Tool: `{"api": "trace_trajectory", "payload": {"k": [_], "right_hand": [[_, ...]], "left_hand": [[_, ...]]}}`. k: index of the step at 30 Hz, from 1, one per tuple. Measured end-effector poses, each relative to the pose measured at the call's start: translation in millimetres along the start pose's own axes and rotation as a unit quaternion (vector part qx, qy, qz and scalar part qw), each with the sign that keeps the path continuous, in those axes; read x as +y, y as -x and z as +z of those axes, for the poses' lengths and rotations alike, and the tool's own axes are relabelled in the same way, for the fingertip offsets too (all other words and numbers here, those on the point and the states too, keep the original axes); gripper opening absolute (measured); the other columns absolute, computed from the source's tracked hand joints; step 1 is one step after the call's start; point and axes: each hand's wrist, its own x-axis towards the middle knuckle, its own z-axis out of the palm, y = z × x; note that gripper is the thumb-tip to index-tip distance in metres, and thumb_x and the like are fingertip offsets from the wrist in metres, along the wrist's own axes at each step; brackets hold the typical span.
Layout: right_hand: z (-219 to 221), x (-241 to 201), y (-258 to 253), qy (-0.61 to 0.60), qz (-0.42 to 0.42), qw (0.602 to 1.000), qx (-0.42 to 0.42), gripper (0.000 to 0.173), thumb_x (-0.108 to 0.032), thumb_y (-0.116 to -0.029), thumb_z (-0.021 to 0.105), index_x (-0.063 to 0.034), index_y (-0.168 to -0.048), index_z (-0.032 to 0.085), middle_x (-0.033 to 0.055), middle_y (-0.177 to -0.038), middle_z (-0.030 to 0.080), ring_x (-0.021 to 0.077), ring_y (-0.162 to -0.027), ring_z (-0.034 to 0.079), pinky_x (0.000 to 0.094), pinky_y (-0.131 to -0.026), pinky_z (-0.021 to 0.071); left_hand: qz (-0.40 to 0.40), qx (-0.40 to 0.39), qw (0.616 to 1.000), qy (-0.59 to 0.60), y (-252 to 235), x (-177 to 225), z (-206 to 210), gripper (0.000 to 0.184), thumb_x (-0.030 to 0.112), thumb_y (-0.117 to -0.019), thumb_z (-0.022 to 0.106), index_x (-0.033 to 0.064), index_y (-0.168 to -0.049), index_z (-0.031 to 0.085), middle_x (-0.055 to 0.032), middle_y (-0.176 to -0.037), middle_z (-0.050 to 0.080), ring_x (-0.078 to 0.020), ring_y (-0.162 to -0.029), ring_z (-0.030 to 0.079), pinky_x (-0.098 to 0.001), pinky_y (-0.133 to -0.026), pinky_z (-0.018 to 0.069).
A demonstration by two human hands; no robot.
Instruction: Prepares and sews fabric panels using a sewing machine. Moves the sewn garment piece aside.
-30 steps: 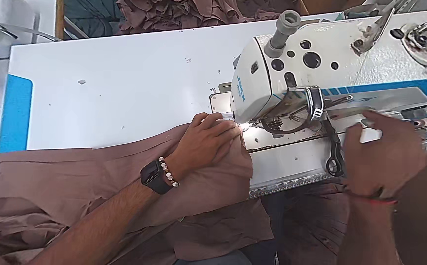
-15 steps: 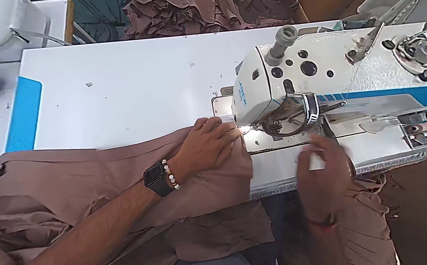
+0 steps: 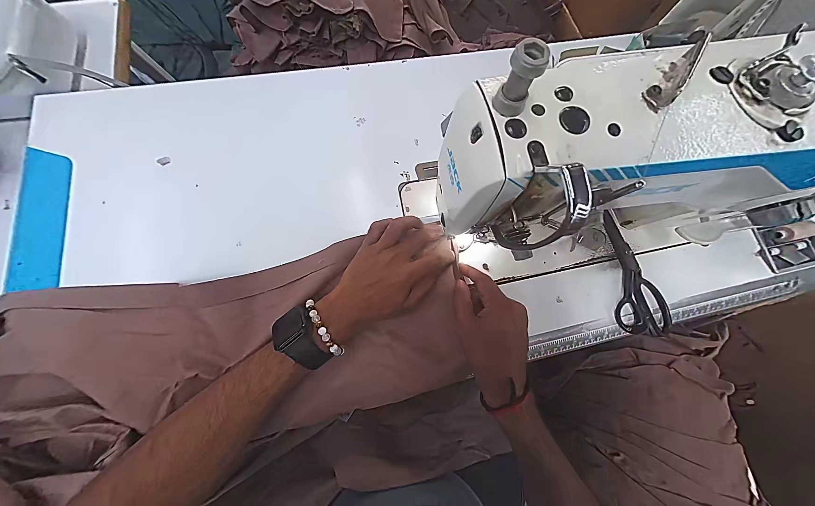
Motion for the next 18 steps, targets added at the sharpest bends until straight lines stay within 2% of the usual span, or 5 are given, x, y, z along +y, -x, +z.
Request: {"api": "trace_trajectory", "payload": {"k": [4,7,13,16,18], "right_hand": [[4,-1,8,0.063,-0.078,0.994,0.049,0.035,-0.018,-0.1005,0.051,-0.0057,-0.124,0.074,0.0045,-0.074,0.073,0.0167,-0.051,0.063,0.0358,-0.045,0.0488],[7,-2,-1,0.069,-0.063,0.995,0.041,0.036,-0.018,-0.1012,0.049,-0.0095,-0.125,0.075,0.0045,-0.070,0.071,0.0197,-0.053,0.063,0.0388,-0.046,0.0491],[-4,-1,-18,0.029,-0.038,0.998,-0.047,0.036,-0.026,-0.1059,0.047,-0.0138,-0.128,0.073,0.0052,-0.076,0.073,0.0218,-0.062,0.068,0.0426,-0.057,0.0550],[-32,20,-35,-0.013,-0.031,0.999,-0.020,0.027,-0.027,-0.1027,0.056,-0.0114,-0.112,0.076,0.0040,-0.078,0.072,0.0179,-0.065,0.067,0.0433,-0.060,0.0570],[-59,43,-57,0.088,-0.034,0.994,0.051,0.025,-0.020,-0.1011,0.058,-0.0081,-0.115,0.075,0.0115,-0.098,0.074,0.0288,-0.087,0.072,0.0523,-0.074,0.0584]], "left_hand": [[0.000,-0.008,1.000,-0.013,0,2,-1,0.036,0.034,-0.1033,0.046,0.0283,-0.127,0.072,-0.0032,-0.135,0.066,-0.0273,-0.134,0.050,-0.0489,-0.110,0.0353],[-0.043,-0.013,0.998,-0.039,-4,2,1,0.041,0.038,-0.1025,0.044,0.0149,-0.127,0.067,-0.0032,-0.135,0.066,-0.0260,-0.137,0.049,-0.0461,-0.113,0.0334],[-0.089,-0.013,0.994,-0.056,-11,18,2,0.039,0.029,-0.1044,0.040,0.0106,-0.125,0.067,-0.0054,-0.143,0.061,-0.0280,-0.146,0.041,-0.0492,-0.121,0.0273],[-0.088,0.006,0.996,0.004,-1,22,8,0.039,0.030,-0.1053,0.042,0.0123,-0.130,0.068,-0.0035,-0.142,0.062,-0.0237,-0.143,0.046,-0.0433,-0.118,0.0358],[-0.058,0.003,0.998,0.036,1,14,6,0.037,0.029,-0.1051,0.044,0.0152,-0.130,0.069,-0.0017,-0.140,0.064,-0.0224,-0.141,0.048,-0.0428,-0.118,0.0382]]}}
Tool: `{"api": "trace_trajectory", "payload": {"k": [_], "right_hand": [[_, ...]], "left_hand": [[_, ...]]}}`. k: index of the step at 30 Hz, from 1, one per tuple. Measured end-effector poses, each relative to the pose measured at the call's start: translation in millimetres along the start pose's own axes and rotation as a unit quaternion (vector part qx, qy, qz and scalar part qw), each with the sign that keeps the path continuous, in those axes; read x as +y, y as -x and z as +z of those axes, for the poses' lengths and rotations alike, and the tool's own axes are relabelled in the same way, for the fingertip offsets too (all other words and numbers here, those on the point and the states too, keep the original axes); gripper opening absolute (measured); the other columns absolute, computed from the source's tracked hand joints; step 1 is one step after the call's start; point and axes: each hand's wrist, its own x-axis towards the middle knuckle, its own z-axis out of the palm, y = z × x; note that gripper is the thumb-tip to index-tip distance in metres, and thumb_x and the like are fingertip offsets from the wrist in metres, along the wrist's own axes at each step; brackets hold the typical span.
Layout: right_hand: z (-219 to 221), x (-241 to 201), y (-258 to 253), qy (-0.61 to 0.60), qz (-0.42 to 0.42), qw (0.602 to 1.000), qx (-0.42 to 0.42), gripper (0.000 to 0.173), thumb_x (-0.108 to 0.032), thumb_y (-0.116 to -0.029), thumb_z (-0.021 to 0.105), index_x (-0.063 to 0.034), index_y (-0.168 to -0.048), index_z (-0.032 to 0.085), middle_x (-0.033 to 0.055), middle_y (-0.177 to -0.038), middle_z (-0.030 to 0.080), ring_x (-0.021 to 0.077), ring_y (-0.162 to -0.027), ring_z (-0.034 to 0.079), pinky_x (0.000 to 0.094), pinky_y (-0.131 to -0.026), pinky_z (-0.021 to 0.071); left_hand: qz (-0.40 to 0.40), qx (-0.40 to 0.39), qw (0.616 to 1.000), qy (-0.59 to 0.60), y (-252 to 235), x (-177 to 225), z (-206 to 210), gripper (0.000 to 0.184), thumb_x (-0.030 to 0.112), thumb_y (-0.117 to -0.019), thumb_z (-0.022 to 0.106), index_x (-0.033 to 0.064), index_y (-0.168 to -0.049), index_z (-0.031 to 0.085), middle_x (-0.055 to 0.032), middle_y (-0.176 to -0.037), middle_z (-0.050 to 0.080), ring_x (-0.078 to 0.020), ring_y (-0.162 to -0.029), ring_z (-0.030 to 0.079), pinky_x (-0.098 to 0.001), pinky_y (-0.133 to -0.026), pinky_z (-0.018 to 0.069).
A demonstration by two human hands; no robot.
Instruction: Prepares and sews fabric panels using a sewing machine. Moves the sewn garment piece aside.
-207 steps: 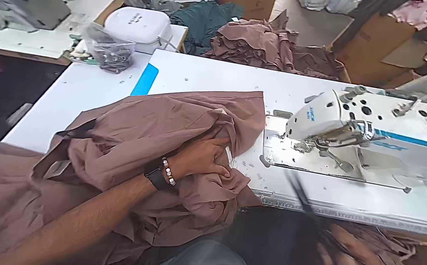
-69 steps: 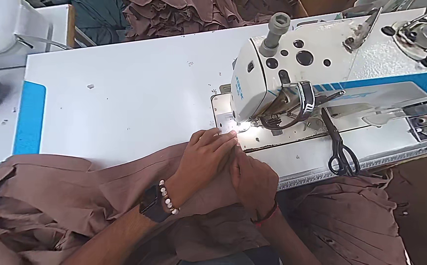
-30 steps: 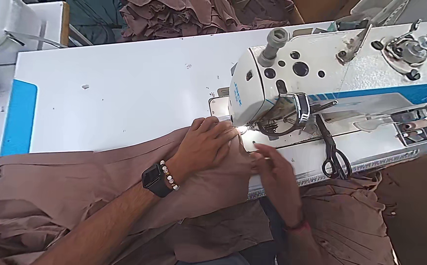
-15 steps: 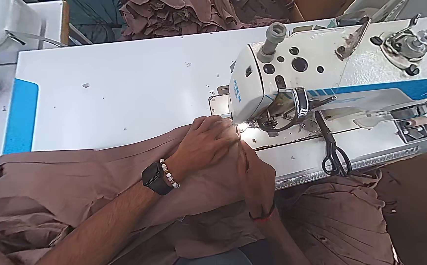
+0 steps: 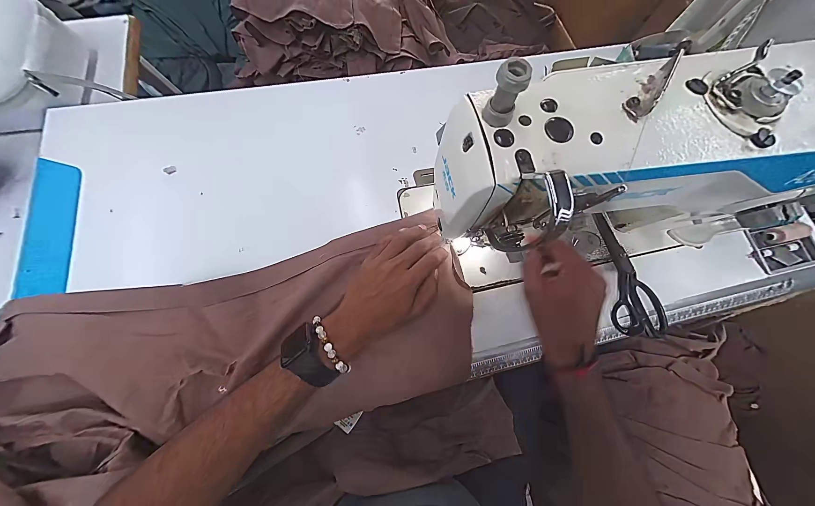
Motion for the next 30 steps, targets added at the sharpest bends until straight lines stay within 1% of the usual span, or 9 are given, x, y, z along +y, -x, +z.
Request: {"api": "trace_trajectory", "payload": {"k": [2,4,6,9,13,16,20,26,30], "right_hand": [[-15,32,-24,0.053,-0.029,0.998,-0.003,0.025,-0.006,-0.0972,0.056,-0.0065,-0.113,0.075,0.0162,-0.117,0.072,0.0390,-0.113,0.066,0.0615,-0.093,0.0510],[-22,50,-33,0.047,-0.079,0.995,-0.031,0.025,0.000,-0.0920,0.058,-0.0099,-0.103,0.079,0.0138,-0.110,0.074,0.0371,-0.105,0.069,0.0599,-0.084,0.0541],[-19,47,-22,-0.004,-0.111,0.991,-0.078,0.021,-0.004,-0.0911,0.062,-0.0134,-0.097,0.081,0.0095,-0.102,0.074,0.0290,-0.095,0.071,0.0530,-0.079,0.0576],[9,17,6,-0.033,-0.109,0.990,-0.083,0.020,-0.019,-0.0946,0.064,-0.0184,-0.105,0.081,0.0072,-0.098,0.071,0.0254,-0.094,0.068,0.0458,-0.078,0.0576],[46,-22,24,0.000,-0.119,0.992,0.032,0.021,-0.027,-0.0985,0.062,-0.0196,-0.110,0.079,0.0068,-0.099,0.070,0.0258,-0.092,0.065,0.0408,-0.075,0.0550],[50,-32,39,-0.015,-0.175,0.982,0.069,0.025,-0.017,-0.0998,0.057,-0.0220,-0.112,0.078,-0.0012,-0.115,0.074,0.0206,-0.108,0.066,0.0404,-0.087,0.0524],[53,-30,58,-0.002,-0.223,0.974,0.031,0.039,-0.012,-0.0964,0.050,-0.0272,-0.124,0.075,-0.0103,-0.133,0.070,0.0177,-0.129,0.058,0.0441,-0.103,0.0435],[58,-33,63,0.058,-0.174,0.977,0.112,0.027,-0.019,-0.0978,0.054,-0.0243,-0.105,0.079,-0.0094,-0.114,0.076,0.0135,-0.105,0.066,0.0400,-0.091,0.0428],[53,-35,48,0.034,-0.052,0.996,0.059,0.037,-0.045,-0.0978,0.057,-0.0118,-0.101,0.073,0.0084,-0.098,0.066,0.0282,-0.094,0.062,0.0460,-0.079,0.0483]], "left_hand": [[0.023,0.002,1.000,0.013,0,-5,-3,0.035,0.027,-0.1040,0.047,0.0178,-0.128,0.071,0.0005,-0.138,0.065,-0.0233,-0.141,0.049,-0.0439,-0.119,0.0375],[0.038,0.005,0.999,0.015,-2,-9,-5,0.034,0.026,-0.1037,0.048,0.0190,-0.127,0.072,0.0022,-0.138,0.066,-0.0230,-0.141,0.049,-0.0436,-0.120,0.0370],[0.042,0.004,0.999,0.020,-2,-11,-6,0.034,0.026,-0.1035,0.049,0.0186,-0.127,0.072,0.0020,-0.138,0.066,-0.0229,-0.141,0.049,-0.0434,-0.120,0.0368],[0.035,-0.005,0.999,0.020,-2,-12,-5,0.035,0.027,-0.1037,0.048,0.0179,-0.129,0.071,0.0017,-0.138,0.066,-0.0224,-0.142,0.048,-0.0430,-0.120,0.0370],[0.035,-0.016,0.999,0.013,-2,-13,-5,0.038,0.030,-0.1049,0.047,0.0182,-0.134,0.069,0.0016,-0.141,0.064,-0.0213,-0.143,0.047,-0.0414,-0.120,0.0367],[0.040,-0.029,0.998,0.023,-4,-18,-7,0.038,0.032,-0.1060,0.045,0.0212,-0.135,0.068,0.0025,-0.141,0.063,-0.0201,-0.143,0.046,-0.0413,-0.119,0.0377],[0.099,-0.041,0.994,0.016,-10,-35,-14,0.038,0.032,-0.1046,0.046,0.0295,-0.134,0.069,0.0041,-0.141,0.063,-0.0214,-0.138,0.049,-0.0436,-0.115,0.0391],[0.115,-0.054,0.991,-0.028,-16,-34,-14,0.039,0.044,-0.1039,0.045,0.0349,-0.133,0.070,-0.0012,-0.135,0.064,-0.0263,-0.131,0.051,-0.0494,-0.108,0.0379],[0.001,-0.062,0.996,-0.064,5,7,-1,0.060,0.062,-0.1015,0.038,0.0285,-0.148,0.056,-0.0046,-0.150,0.054,-0.0274,-0.143,0.043,-0.0513,-0.118,0.0322]]}}
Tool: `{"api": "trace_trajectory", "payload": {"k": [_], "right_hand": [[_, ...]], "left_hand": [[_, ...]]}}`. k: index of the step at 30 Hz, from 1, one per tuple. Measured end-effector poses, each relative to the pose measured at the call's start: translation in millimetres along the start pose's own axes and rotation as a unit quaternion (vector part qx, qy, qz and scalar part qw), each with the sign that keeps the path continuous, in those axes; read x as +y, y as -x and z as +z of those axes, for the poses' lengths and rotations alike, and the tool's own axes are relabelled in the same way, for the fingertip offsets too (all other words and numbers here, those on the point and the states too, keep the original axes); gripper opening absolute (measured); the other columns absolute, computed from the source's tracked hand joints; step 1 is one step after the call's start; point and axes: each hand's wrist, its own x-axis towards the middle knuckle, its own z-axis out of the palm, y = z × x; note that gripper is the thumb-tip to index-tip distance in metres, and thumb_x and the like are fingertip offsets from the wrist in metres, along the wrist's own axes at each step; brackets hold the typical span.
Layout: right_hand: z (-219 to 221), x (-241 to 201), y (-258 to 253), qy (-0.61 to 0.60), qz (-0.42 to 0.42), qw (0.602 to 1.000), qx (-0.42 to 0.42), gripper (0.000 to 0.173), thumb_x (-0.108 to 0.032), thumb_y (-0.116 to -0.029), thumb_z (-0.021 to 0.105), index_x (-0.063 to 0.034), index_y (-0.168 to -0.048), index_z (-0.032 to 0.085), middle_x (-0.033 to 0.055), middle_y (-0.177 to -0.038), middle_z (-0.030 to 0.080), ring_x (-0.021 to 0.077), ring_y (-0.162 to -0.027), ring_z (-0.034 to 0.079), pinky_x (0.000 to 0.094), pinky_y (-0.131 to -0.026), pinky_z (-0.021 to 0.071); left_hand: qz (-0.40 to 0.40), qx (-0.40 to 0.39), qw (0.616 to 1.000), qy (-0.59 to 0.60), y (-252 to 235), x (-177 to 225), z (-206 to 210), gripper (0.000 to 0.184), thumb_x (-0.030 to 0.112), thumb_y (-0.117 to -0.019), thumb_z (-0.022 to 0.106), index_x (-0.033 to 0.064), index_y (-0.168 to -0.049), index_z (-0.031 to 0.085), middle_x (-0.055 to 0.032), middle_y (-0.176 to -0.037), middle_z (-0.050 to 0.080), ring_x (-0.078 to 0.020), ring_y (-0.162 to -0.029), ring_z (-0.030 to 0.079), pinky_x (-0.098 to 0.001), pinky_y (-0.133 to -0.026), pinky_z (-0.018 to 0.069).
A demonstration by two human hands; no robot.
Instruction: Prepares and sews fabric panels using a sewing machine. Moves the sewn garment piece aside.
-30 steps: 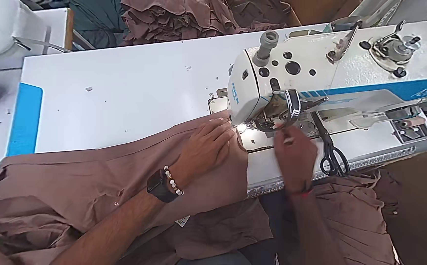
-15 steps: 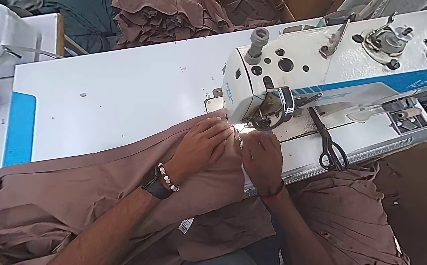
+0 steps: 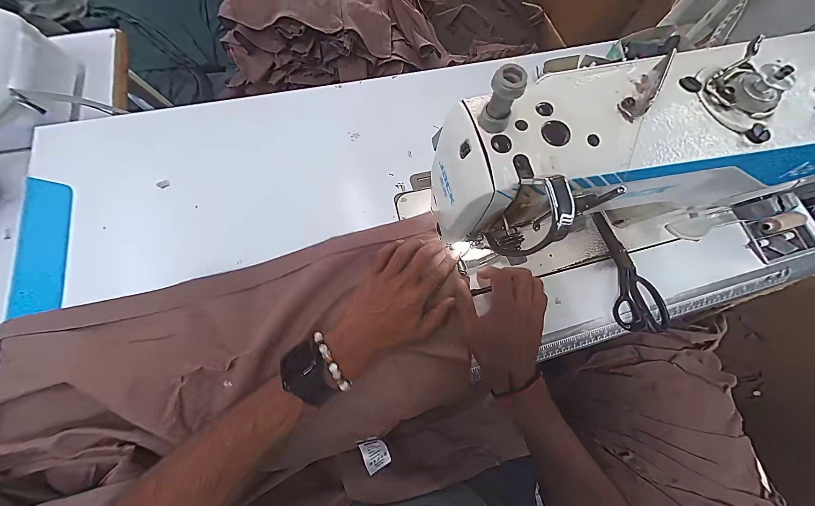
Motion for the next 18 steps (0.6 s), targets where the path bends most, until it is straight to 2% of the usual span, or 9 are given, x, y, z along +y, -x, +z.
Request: {"api": "trace_trajectory", "payload": {"k": [1,3,5,6,8,10,12,14,18], "right_hand": [[-1,-4,-7,-0.007,0.015,0.999,-0.030,0.036,-0.045,-0.0955,0.060,-0.0113,-0.092,0.072,0.0105,-0.096,0.065,0.0310,-0.093,0.062,0.0471,-0.077,0.0493],[-7,-20,-24,-0.026,0.036,0.995,-0.093,0.027,-0.035,-0.0873,0.067,-0.0100,-0.075,0.068,0.0116,-0.094,0.066,0.0327,-0.095,0.064,0.0477,-0.075,0.0538],[-12,-33,-34,-0.037,0.048,0.991,-0.119,0.025,-0.029,-0.0829,0.069,-0.0095,-0.070,0.064,0.0107,-0.090,0.066,0.0307,-0.092,0.065,0.0469,-0.072,0.0534],[-16,-36,-33,-0.062,0.066,0.988,-0.123,0.022,-0.028,-0.0840,0.070,-0.0082,-0.075,0.066,0.0098,-0.090,0.068,0.0277,-0.087,0.067,0.0457,-0.070,0.0542],[-25,-36,-16,-0.165,0.118,0.967,-0.152,0.033,-0.025,-0.0918,0.068,-0.0015,-0.115,0.067,0.0076,-0.091,0.072,0.0208,-0.074,0.069,0.0432,-0.065,0.0578],[-29,-36,17,-0.267,0.140,0.938,-0.170,0.049,-0.022,-0.0968,0.060,0.0002,-0.140,0.054,0.0004,-0.071,0.066,0.0118,-0.053,0.059,0.0341,-0.049,0.0528],[-34,-37,45,-0.358,0.154,0.911,-0.136,0.048,-0.014,-0.0974,0.057,0.0010,-0.143,0.056,-0.0055,-0.059,0.059,0.0043,-0.042,0.047,0.0254,-0.039,0.0431],[-43,-34,47,-0.381,0.173,0.902,-0.102,0.045,-0.011,-0.0964,0.058,0.0006,-0.140,0.059,-0.0074,-0.058,0.060,0.0021,-0.042,0.046,0.0227,-0.038,0.0411],[-42,-32,31,-0.285,0.178,0.937,-0.097,0.051,-0.019,-0.0915,0.062,-0.0041,-0.140,0.062,-0.0117,-0.055,0.050,0.0023,-0.043,0.040,0.0236,-0.040,0.0374]], "left_hand": [[-0.021,-0.001,1.000,-0.006,5,6,3,0.063,0.063,-0.1011,0.037,0.0286,-0.151,0.053,-0.0031,-0.153,0.051,-0.0267,-0.146,0.041,-0.0506,-0.120,0.0302],[-0.035,0.021,0.999,0.013,7,8,4,0.059,0.059,-0.0988,0.044,0.0252,-0.145,0.059,-0.0019,-0.151,0.054,-0.0267,-0.144,0.042,-0.0501,-0.117,0.0328],[-0.024,0.042,0.998,0.040,8,4,1,0.047,0.046,-0.1010,0.049,0.0219,-0.138,0.065,-0.0025,-0.148,0.057,-0.0262,-0.142,0.046,-0.0490,-0.115,0.0376],[-0.016,0.039,0.998,0.047,8,1,-1,0.044,0.042,-0.1032,0.047,0.0226,-0.138,0.065,-0.0021,-0.148,0.057,-0.0252,-0.143,0.045,-0.0482,-0.115,0.0380],[-0.004,0.031,0.998,0.048,7,-2,-2,0.043,0.042,-0.1069,0.042,0.0250,-0.139,0.065,-0.0012,-0.149,0.056,-0.0238,-0.144,0.044,-0.0473,-0.116,0.0369],[-0.007,0.036,0.999,0.040,6,-2,-3,0.042,0.044,-0.1076,0.042,0.0266,-0.139,0.065,-0.0001,-0.149,0.057,-0.0227,-0.145,0.044,-0.0463,-0.117,0.0363],[-0.008,0.055,0.998,0.027,5,1,-1,0.039,0.043,-0.1070,0.045,0.0268,-0.135,0.068,-0.0004,-0.144,0.060,-0.0231,-0.141,0.047,-0.0459,-0.114,0.0378],[-0.002,0.081,0.997,0.011,2,5,-1,0.037,0.041,-0.1061,0.048,0.0255,-0.129,0.072,-0.0009,-0.137,0.064,-0.0241,-0.136,0.050,-0.0453,-0.111,0.0384],[0.031,0.112,0.993,-0.031,-4,2,-1,0.031,0.039,-0.1049,0.052,0.0231,-0.116,0.077,-0.0026,-0.126,0.069,-0.0254,-0.127,0.054,-0.0450,-0.105,0.0383]]}}
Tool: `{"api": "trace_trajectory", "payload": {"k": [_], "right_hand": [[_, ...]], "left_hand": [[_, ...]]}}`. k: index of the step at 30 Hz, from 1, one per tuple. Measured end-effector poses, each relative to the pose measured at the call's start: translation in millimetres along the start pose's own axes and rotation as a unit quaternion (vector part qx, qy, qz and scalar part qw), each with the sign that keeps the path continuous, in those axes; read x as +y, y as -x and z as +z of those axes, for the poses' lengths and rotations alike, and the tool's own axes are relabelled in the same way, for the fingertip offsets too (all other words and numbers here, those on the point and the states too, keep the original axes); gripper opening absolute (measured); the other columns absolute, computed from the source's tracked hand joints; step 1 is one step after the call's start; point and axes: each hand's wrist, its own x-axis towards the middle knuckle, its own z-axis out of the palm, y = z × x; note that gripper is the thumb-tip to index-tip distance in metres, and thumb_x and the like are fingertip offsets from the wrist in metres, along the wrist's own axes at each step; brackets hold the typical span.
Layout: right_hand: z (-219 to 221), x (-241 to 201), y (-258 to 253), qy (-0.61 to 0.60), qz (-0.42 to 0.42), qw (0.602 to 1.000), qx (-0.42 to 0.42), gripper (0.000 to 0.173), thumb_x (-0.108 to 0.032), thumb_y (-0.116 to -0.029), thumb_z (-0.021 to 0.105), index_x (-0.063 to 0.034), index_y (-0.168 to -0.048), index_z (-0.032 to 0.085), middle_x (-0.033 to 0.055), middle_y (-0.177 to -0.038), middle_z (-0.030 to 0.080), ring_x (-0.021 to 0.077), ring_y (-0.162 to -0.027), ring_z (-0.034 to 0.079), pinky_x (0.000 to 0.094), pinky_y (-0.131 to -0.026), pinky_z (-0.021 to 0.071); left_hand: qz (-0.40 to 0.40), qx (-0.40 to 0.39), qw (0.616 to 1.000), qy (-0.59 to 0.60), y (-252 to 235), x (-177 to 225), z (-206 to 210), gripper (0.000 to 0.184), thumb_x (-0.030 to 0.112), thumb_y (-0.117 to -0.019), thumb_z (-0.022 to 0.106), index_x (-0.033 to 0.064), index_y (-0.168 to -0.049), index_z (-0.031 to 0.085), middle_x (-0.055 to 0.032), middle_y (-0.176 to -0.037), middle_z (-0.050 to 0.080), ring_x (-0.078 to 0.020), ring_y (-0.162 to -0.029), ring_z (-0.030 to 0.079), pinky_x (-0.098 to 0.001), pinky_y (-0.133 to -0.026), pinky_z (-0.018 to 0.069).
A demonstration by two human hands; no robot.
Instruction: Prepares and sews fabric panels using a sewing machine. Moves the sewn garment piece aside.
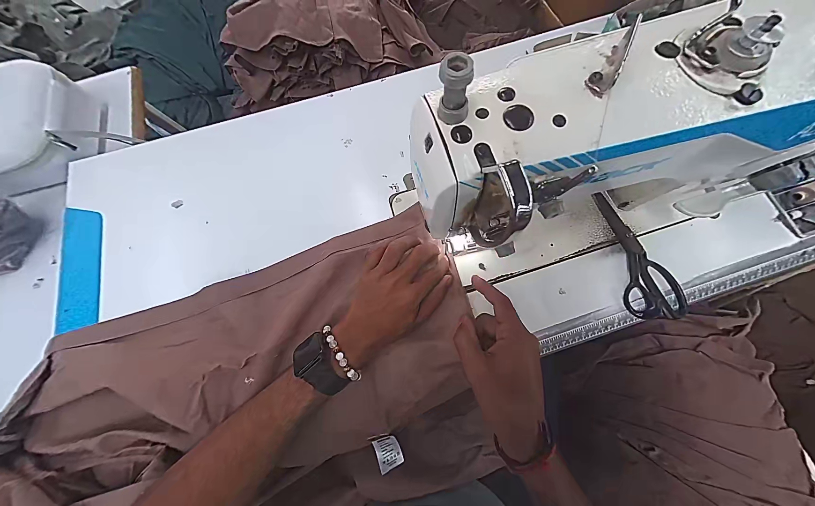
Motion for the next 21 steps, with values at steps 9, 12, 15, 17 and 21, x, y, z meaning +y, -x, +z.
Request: {"api": "trace_trajectory", "payload": {"k": [9,12,15,17,21], "right_hand": [[-3,0,24,-0.069,0.035,0.996,-0.042,0.043,-0.018,-0.0917,0.060,-0.0034,-0.132,0.066,-0.0082,-0.065,0.064,0.0001,-0.047,0.053,0.0216,-0.042,0.0468],[-13,-8,31,-0.033,0.008,0.999,-0.036,0.045,-0.019,-0.0939,0.058,-0.0031,-0.135,0.065,-0.0122,-0.056,0.056,-0.0015,-0.041,0.042,0.0216,-0.037,0.0378],[-27,-14,30,0.037,-0.013,0.998,-0.042,0.044,-0.023,-0.0956,0.056,-0.0068,-0.135,0.068,-0.0131,-0.053,0.051,-0.0005,-0.040,0.037,0.0230,-0.037,0.0340],[-37,-22,24,0.089,-0.039,0.994,-0.050,0.043,-0.023,-0.0958,0.055,-0.0080,-0.133,0.070,-0.0118,-0.052,0.049,0.0013,-0.040,0.034,0.0241,-0.037,0.0318],[-41,-36,-14,0.177,-0.121,0.976,-0.046,0.040,-0.025,-0.0938,0.055,-0.0111,-0.125,0.075,-0.0081,-0.053,0.052,0.0064,-0.041,0.041,0.0286,-0.038,0.0357]], "left_hand": [[-0.054,-0.048,0.997,-0.014,12,11,0,0.036,0.041,-0.1060,0.046,0.0274,-0.127,0.071,-0.0023,-0.136,0.063,-0.0273,-0.133,0.049,-0.0490,-0.108,0.0352],[-0.036,-0.040,0.999,-0.003,9,2,-2,0.036,0.041,-0.1063,0.046,0.0285,-0.129,0.071,-0.0020,-0.133,0.063,-0.0261,-0.129,0.050,-0.0483,-0.107,0.0334],[-0.008,-0.031,0.999,0.013,5,-11,-3,0.035,0.043,-0.1058,0.048,0.0286,-0.125,0.073,-0.0025,-0.130,0.064,-0.0266,-0.127,0.050,-0.0480,-0.105,0.0329],[0.023,-0.019,0.999,0.024,1,-20,-2,0.033,0.043,-0.1054,0.050,0.0286,-0.121,0.076,-0.0031,-0.126,0.065,-0.0266,-0.123,0.051,-0.0472,-0.105,0.0334],[0.086,-0.014,0.996,0.036,-10,-34,-4,0.030,0.042,-0.1039,0.054,0.0286,-0.115,0.079,-0.0013,-0.118,0.068,-0.0244,-0.120,0.054,-0.0463,-0.104,0.0347]]}}
